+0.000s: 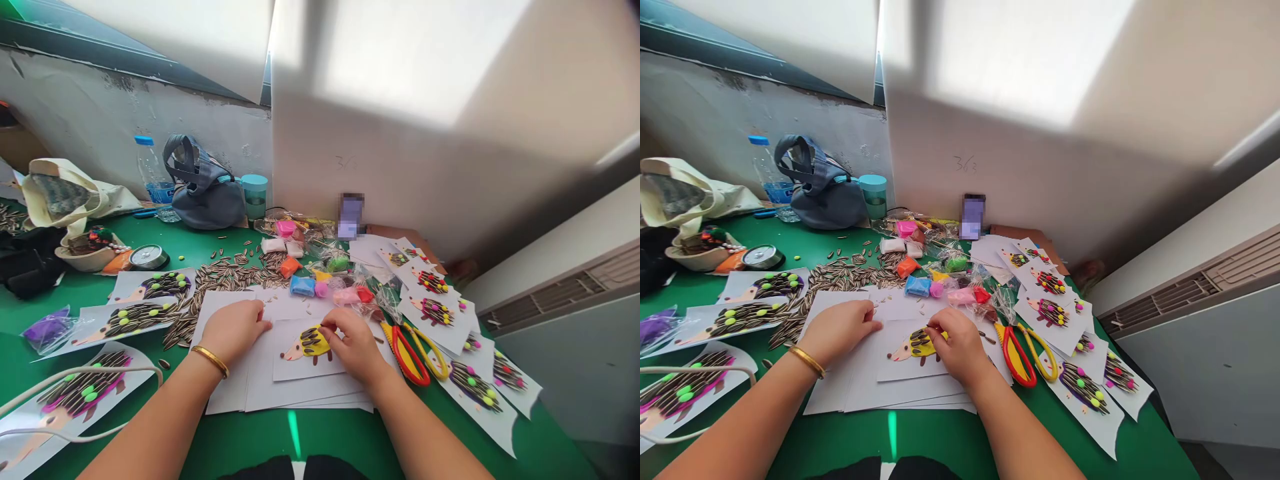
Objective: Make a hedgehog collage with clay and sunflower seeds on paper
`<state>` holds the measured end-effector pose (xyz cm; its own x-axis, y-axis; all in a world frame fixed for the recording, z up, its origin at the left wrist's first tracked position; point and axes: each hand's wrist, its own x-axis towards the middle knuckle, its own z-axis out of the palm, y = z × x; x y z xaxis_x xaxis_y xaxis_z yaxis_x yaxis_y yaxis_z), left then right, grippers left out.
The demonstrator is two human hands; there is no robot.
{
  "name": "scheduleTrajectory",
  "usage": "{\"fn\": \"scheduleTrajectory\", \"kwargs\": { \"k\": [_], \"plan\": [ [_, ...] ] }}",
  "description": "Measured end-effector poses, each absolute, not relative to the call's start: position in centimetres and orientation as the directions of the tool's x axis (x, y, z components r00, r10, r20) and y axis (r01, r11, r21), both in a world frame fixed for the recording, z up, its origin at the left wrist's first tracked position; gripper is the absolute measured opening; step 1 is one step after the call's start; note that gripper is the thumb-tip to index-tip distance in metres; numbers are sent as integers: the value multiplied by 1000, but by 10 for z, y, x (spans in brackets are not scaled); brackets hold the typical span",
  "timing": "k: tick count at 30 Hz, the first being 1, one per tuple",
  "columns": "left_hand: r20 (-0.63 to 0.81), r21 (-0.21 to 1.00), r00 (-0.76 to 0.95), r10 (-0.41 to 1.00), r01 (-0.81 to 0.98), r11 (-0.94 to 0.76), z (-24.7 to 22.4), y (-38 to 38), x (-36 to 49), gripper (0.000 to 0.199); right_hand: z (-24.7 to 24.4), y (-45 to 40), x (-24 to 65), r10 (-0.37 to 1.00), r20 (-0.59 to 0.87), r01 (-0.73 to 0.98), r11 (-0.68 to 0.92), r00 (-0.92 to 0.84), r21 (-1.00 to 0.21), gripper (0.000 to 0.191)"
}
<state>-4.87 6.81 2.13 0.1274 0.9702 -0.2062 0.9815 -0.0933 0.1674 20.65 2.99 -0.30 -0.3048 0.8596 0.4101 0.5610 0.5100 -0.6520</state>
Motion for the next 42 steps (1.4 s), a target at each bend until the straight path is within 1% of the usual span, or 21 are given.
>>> {"fn": "scheduleTrajectory", "kwargs": {
  "k": [3, 4, 5, 7, 9, 11, 13, 15, 17, 18, 19, 21, 23, 24, 29, 36, 42],
  "plan": [
    [-65, 161, 61, 996, 986, -50, 18, 68, -42, 29, -7, 30, 207, 879, 395, 580, 475, -268, -662, 6],
    [-31, 174, 53, 998, 984, -47, 18, 68, -39, 30, -8, 31, 208, 885, 392, 580, 462, -251, -671, 11],
    [-3, 196, 62, 998, 979, -61, 17, 67, -37, 31, -9, 31, 209, 890, 389, 575, 453, -240, -682, 16],
    [21, 253, 145, 989, 956, -146, 14, 65, -32, 32, -10, 33, 212, 905, 358, 563, 425, -232, -709, 22],
    [7, 303, 280, 960, 914, -269, 11, 61, -27, 32, -8, 36, 216, 938, 262, 564, 345, -225, -750, 20],
    [-25, 315, 376, 926, 882, -350, 7, 57, -23, 33, -6, 38, 221, 967, 112, 553, 224, -229, -802, 18],
    [-48, 300, 404, 914, 878, -373, 3, 54, -21, 34, -4, 39, 225, 961, -24, 524, 129, -275, -842, 17],
    [-57, 283, 402, 914, 884, -371, 0, 54, -20, 33, -2, 38, 227, 933, -122, 499, 68, -339, -864, 16],
    [-63, 279, 399, 915, 887, -367, -1, 55, -20, 32, 0, 35, 227, 910, -187, 524, 37, -369, -851, 14],
    [-65, 280, 398, 915, 887, -366, -2, 55, -20, 32, 2, 33, 226, 907, -203, 562, 45, -369, -826, 13],
    [-66, 285, 396, 916, 887, -363, -2, 56, -21, 32, 4, 32, 224, 910, -200, 616, 73, -362, -785, 10],
    [-71, 297, 395, 916, 885, -358, -2, 56, -21, 32, 9, 29, 220, 924, -146, 724, 171, -353, -668, 5],
    [-77, 307, 391, 917, 885, -352, -1, 56, -21, 33, 12, 27, 216, 923, -84, 771, 262, -377, -580, 6],
    [-79, 310, 390, 918, 884, -349, -1, 56, -21, 33, 13, 26, 214, 917, -65, 774, 291, -393, -562, 8],
    [-88, 320, 390, 917, 882, -344, -1, 57, -21, 34, 11, 25, 210, 907, -48, 757, 319, -418, -570, 17],
    [-104, 326, 382, 918, 885, -332, -1, 57, -21, 35, 12, 22, 208, 926, 11, 803, 333, -377, -494, 14],
    [-101, 342, 383, 918, 880, -329, 0, 56, -20, 36, 12, 24, 214, 921, -47, 762, 290, -386, -579, 16]
  ]
}}
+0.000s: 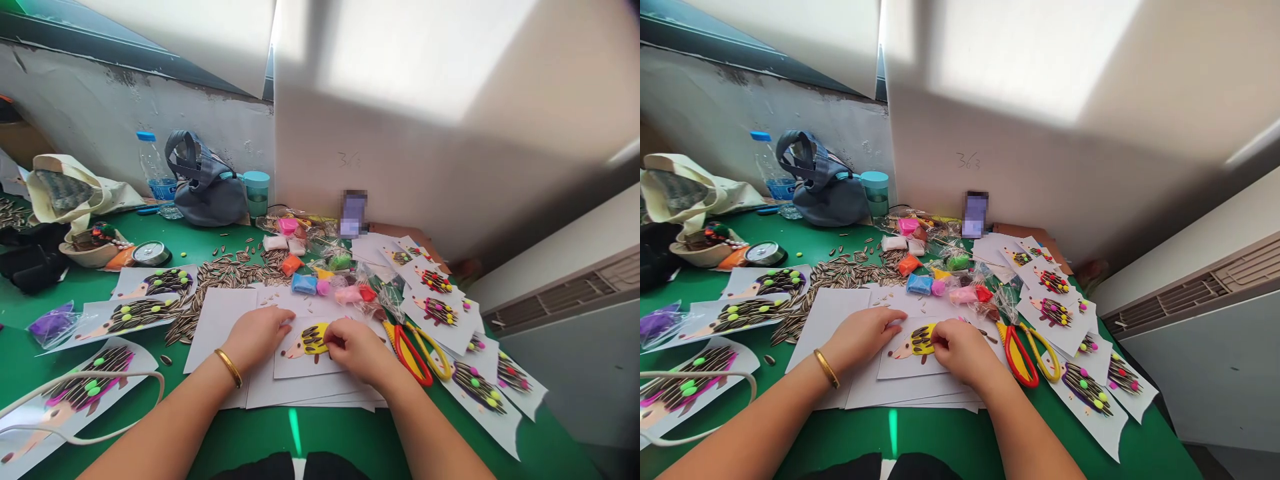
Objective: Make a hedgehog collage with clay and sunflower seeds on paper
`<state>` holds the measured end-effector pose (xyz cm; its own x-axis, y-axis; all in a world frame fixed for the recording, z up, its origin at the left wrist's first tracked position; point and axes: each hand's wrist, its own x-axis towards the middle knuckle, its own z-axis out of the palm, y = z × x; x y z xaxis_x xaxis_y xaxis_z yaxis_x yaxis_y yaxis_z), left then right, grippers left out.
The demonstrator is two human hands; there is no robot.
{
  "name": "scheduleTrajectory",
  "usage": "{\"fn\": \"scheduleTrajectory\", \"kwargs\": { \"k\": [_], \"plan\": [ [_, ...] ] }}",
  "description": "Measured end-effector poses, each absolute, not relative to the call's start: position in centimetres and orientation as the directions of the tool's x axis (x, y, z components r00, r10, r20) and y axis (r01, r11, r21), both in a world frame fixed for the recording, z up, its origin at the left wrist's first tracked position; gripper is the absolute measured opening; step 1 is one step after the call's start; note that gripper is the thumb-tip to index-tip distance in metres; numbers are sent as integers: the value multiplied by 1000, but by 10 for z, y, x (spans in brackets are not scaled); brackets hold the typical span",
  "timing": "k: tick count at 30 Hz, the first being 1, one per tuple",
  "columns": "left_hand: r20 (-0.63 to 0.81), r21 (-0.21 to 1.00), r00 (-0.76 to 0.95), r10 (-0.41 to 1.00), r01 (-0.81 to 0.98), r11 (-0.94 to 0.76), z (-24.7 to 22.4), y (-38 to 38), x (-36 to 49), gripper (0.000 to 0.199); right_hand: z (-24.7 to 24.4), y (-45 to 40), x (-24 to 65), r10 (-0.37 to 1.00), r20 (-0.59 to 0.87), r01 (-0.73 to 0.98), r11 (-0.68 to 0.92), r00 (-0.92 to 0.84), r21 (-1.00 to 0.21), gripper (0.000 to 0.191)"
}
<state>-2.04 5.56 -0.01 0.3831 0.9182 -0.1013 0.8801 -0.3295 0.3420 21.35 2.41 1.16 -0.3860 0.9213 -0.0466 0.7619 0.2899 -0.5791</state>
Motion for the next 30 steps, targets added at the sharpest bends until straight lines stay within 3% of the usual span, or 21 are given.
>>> {"fn": "scheduleTrajectory", "kwargs": {
  "k": [13, 30],
  "plan": [
    [-92, 335, 385, 918, 881, -335, 0, 55, -21, 35, 9, 26, 216, 926, -47, 750, 274, -376, -602, 15],
    [-97, 364, 375, 922, 875, -318, 1, 55, -20, 34, 0, 22, 206, 868, 133, 712, 472, -478, -520, 17]
  ]
}}
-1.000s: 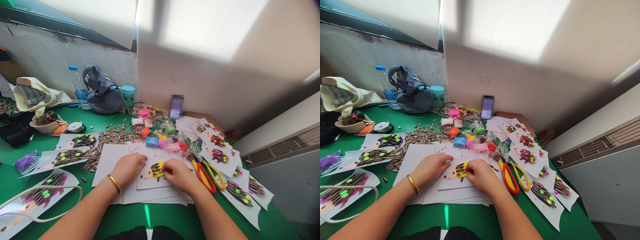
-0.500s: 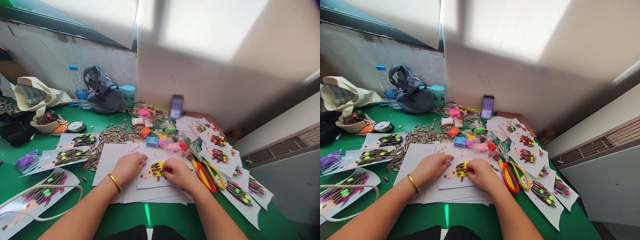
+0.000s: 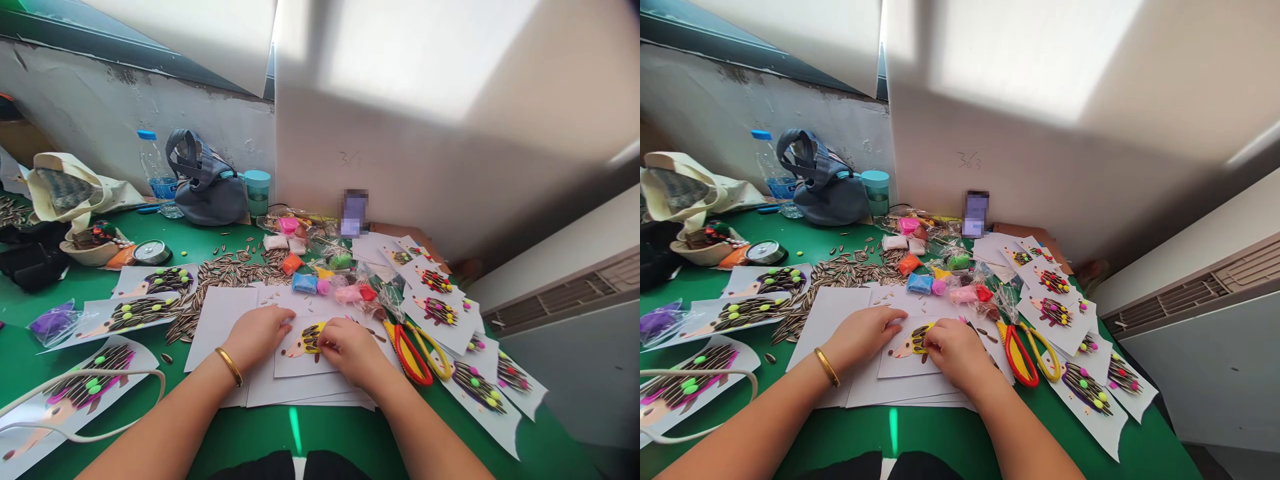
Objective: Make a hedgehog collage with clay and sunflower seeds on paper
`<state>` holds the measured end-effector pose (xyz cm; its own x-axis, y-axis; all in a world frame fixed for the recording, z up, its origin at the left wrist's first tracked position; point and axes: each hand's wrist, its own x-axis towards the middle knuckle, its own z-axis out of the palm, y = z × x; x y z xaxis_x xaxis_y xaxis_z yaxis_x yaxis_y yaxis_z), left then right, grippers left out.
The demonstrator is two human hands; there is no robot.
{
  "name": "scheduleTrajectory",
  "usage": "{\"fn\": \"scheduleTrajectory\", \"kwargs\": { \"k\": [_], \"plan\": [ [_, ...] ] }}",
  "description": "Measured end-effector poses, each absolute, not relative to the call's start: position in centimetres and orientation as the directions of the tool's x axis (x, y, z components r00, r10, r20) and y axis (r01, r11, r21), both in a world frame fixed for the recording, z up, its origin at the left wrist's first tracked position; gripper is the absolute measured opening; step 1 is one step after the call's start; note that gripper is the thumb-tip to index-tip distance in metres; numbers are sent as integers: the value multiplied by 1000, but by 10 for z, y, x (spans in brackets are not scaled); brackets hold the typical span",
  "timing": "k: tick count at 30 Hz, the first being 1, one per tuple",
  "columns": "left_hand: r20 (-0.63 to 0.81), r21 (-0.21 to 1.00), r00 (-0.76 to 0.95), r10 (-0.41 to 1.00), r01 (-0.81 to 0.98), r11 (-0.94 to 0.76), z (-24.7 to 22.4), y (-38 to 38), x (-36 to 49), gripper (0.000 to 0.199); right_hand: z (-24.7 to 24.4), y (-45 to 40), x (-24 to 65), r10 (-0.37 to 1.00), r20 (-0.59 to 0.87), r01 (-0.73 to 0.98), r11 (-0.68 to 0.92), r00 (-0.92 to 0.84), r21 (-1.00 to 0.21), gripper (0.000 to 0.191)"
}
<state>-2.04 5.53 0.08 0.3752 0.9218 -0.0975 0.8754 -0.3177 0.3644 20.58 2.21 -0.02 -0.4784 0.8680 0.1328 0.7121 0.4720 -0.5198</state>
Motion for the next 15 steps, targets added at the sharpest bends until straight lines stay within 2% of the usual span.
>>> {"fn": "scheduleTrajectory", "kwargs": {
  "k": [15],
  "plan": [
    [-101, 353, 377, 921, 879, -321, 0, 55, -20, 36, 5, 20, 195, 887, 43, 788, 430, -460, -441, 17]
  ]
}}
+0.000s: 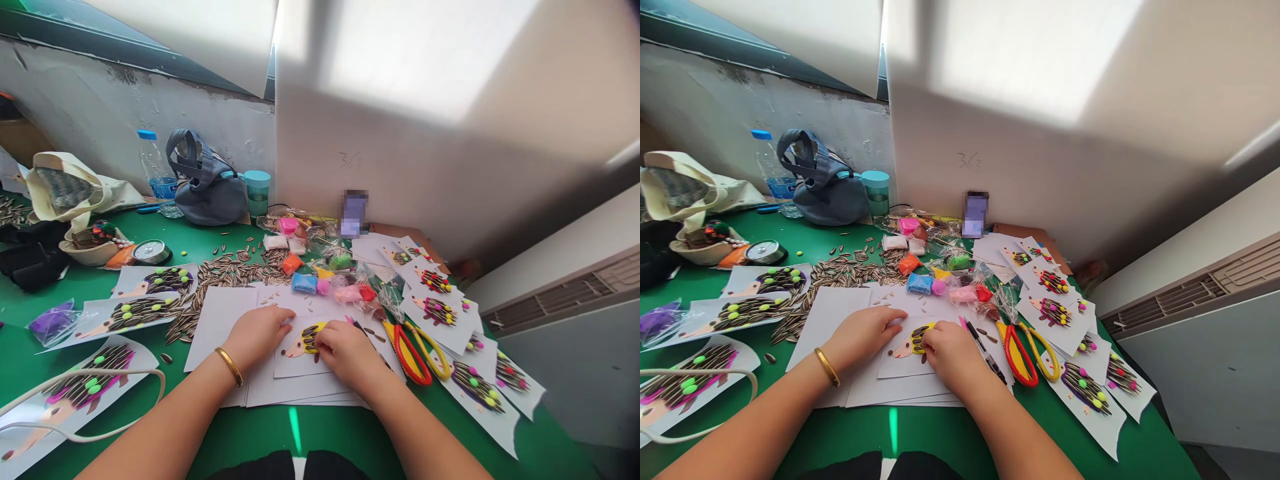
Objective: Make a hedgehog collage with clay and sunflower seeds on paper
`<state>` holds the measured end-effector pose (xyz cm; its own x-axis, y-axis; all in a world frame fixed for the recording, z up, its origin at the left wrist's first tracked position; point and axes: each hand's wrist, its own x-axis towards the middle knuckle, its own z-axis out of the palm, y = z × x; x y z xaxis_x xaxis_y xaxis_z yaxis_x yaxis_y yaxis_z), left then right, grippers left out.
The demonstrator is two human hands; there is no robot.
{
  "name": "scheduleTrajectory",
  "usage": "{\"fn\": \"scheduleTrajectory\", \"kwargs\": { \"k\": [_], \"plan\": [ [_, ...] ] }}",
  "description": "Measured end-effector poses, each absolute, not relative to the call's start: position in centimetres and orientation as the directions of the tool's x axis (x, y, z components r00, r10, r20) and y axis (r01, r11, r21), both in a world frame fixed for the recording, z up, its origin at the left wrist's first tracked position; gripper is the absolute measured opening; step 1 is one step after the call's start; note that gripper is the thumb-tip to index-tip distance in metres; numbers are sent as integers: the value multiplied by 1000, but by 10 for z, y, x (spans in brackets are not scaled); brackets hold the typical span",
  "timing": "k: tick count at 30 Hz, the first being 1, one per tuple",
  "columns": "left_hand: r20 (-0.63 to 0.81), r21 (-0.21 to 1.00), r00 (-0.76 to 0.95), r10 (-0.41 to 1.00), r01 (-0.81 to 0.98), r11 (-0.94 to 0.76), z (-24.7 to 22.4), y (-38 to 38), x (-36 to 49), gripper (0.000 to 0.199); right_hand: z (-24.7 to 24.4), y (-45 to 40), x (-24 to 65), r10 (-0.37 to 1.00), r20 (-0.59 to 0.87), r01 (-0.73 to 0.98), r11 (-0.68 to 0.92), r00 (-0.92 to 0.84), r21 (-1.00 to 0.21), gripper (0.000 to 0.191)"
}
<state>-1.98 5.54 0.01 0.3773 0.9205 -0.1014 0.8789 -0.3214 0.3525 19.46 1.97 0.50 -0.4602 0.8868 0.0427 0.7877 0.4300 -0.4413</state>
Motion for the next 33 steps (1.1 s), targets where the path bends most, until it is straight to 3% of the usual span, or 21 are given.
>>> {"fn": "scheduleTrajectory", "kwargs": {
  "k": [7, 14, 16, 18, 20, 21, 23, 26, 29, 33],
  "plan": [
    [-90, 349, 381, 920, 877, -329, -1, 55, -20, 35, 3, 21, 195, 893, 39, 796, 419, -448, -436, 17],
    [-78, 379, 337, 938, 880, -285, 1, 55, -19, 37, 5, 19, 200, 896, 53, 752, 401, -441, -524, 18],
    [-48, 472, 272, 961, 854, -219, 5, 55, -19, 37, 6, 19, 204, 899, 109, 732, 410, -424, -544, 17],
    [-72, 686, 207, 976, 720, -103, 10, 53, -17, 38, 8, 19, 207, 903, 183, 714, 420, -388, -560, 16],
    [-200, 909, 194, 960, 403, 108, 16, 51, -15, 45, 11, 18, 208, 902, 245, 695, 430, -355, -577, 17],
    [-288, 948, 220, 932, 204, 245, 18, 49, -13, 50, 13, 18, 208, 899, 270, 683, 437, -344, -585, 17],
    [-429, 858, 315, 846, -149, 491, 23, 45, -9, 54, 15, 18, 205, 889, 315, 660, 457, -331, -596, 18],
    [-510, 593, 445, 736, -437, 676, 25, 39, -3, 49, 15, 16, 199, 872, 364, 629, 488, -327, -605, 19],
    [-493, 465, 513, 703, -527, 711, 24, 36, 1, 49, 13, 15, 195, 865, 391, 619, 500, -316, -605, 20],
    [-401, 443, 591, 700, -543, 713, 22, 33, 3, 48, 11, 15, 194, 875, 373, 637, 482, -310, -602, 28]
  ]
}}
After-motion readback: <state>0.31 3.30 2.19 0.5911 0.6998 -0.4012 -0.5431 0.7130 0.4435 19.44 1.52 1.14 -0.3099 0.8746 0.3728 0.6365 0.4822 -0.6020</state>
